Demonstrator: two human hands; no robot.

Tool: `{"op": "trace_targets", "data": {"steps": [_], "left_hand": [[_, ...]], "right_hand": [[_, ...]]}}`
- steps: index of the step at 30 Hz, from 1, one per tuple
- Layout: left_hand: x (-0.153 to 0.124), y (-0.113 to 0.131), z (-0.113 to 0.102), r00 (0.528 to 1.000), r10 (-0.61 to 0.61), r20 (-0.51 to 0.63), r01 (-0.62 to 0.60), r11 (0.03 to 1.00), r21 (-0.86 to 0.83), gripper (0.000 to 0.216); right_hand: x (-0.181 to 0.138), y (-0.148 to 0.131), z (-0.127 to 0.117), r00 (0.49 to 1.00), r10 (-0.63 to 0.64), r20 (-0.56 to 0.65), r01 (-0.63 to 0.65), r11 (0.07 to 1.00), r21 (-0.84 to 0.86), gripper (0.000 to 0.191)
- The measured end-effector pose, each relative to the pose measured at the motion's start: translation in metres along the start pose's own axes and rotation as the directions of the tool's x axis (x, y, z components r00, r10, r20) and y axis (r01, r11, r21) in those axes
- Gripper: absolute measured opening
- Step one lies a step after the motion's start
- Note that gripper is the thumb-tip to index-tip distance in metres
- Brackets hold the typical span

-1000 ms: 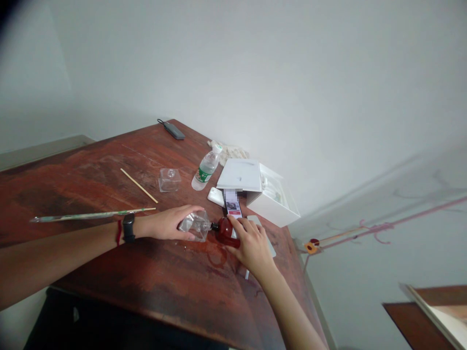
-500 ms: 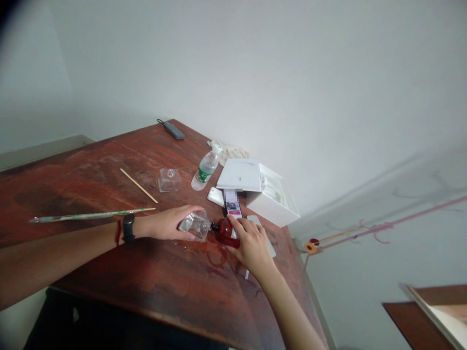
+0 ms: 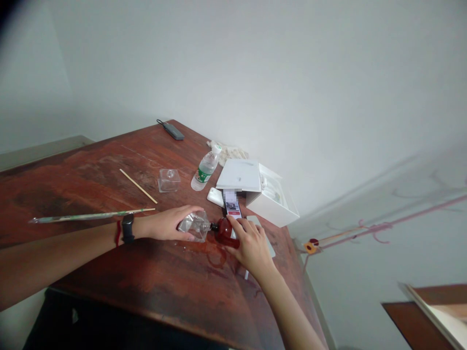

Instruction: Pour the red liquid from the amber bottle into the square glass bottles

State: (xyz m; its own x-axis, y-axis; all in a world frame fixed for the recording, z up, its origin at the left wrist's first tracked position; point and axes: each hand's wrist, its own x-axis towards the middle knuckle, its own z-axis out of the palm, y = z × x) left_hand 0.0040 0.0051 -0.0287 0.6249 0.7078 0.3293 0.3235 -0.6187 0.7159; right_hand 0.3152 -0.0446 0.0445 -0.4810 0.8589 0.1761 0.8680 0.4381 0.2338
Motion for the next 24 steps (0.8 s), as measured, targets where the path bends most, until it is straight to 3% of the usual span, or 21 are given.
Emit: {"op": "trace_targets", "data": {"steps": [24], "left_hand": [[-0.0009,-0.0004,0.0005,1.000,0.012,-0.011,-0.012,1.000,-0.001,0.081]], "right_hand": [[-0.0003,-0.0001,-0.0027,1.000,-0.006,0.000,0.006,1.000,0.014,0.080]]}}
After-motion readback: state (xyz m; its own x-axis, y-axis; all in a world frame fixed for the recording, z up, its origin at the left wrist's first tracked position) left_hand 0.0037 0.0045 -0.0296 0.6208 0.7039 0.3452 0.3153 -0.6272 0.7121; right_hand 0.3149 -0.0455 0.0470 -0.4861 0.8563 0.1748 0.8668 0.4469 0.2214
